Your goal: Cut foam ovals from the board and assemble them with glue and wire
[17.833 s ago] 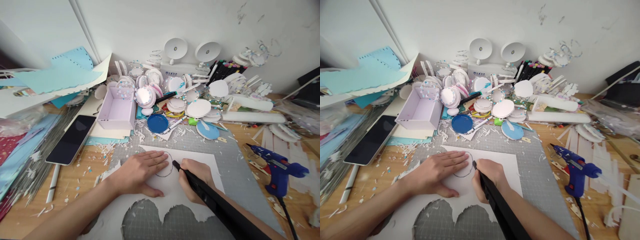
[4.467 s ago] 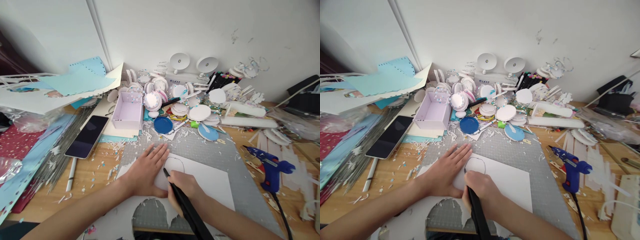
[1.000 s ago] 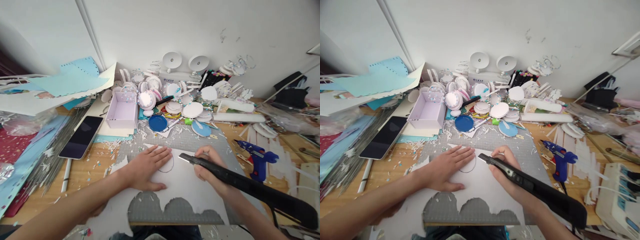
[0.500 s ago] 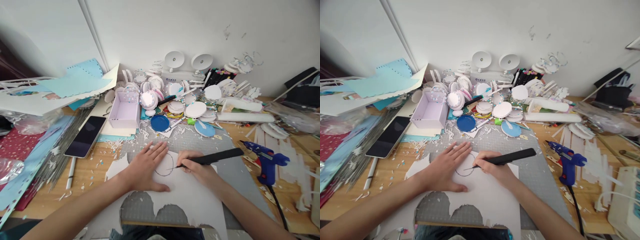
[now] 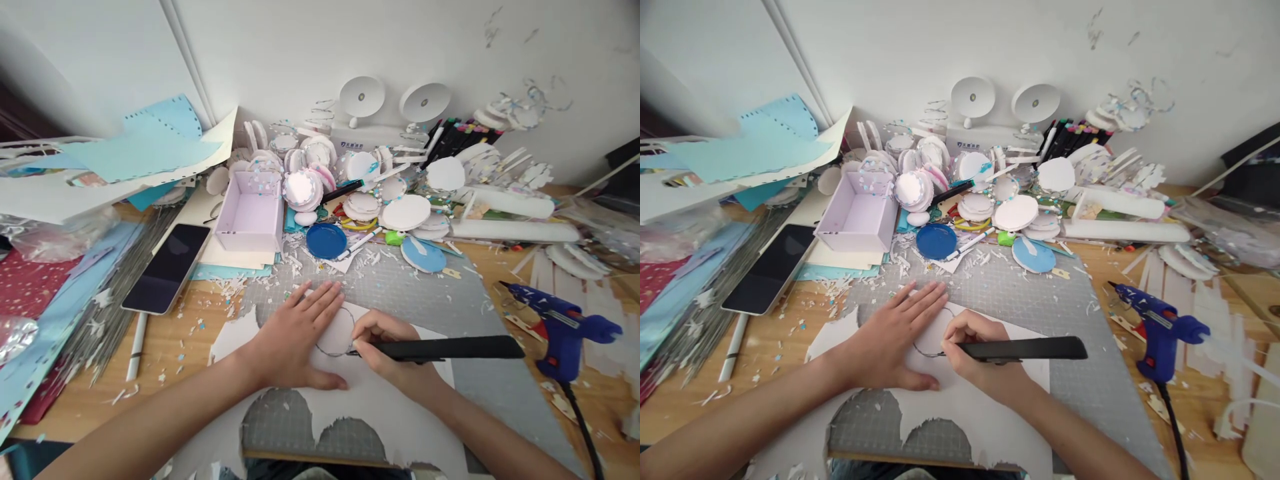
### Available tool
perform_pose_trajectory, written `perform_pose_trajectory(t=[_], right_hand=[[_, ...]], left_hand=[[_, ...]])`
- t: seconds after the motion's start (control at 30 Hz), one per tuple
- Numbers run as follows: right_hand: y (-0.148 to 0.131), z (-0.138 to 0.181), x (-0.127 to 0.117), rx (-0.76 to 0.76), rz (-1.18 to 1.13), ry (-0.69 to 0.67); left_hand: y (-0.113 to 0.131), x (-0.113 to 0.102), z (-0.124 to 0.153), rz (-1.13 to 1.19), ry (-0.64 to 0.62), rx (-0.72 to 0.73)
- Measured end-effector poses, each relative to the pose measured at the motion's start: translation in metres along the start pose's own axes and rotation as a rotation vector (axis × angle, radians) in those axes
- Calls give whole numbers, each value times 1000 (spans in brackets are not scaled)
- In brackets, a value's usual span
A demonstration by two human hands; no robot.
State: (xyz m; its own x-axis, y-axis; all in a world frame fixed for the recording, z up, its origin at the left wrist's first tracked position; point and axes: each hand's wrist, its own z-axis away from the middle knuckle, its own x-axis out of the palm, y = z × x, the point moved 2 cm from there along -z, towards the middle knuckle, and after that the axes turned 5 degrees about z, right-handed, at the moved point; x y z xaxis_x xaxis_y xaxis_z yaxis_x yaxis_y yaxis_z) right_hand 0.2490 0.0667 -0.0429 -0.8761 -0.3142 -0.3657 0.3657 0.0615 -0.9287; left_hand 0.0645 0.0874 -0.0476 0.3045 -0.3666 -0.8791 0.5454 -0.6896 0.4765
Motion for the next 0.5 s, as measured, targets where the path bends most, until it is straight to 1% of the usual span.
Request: perform_pose_trajectory(t=[0.1, 0.3, 0.5], right_hand=[[2, 1, 0, 3, -3, -13], [5, 3, 0, -4, -8, 8], [8, 4, 2, -52, 36, -4]], left_hand=[[0, 0, 0, 5, -7, -9], [0, 0, 0, 16, -10, -10], [0, 1, 0, 18, 10, -5]])
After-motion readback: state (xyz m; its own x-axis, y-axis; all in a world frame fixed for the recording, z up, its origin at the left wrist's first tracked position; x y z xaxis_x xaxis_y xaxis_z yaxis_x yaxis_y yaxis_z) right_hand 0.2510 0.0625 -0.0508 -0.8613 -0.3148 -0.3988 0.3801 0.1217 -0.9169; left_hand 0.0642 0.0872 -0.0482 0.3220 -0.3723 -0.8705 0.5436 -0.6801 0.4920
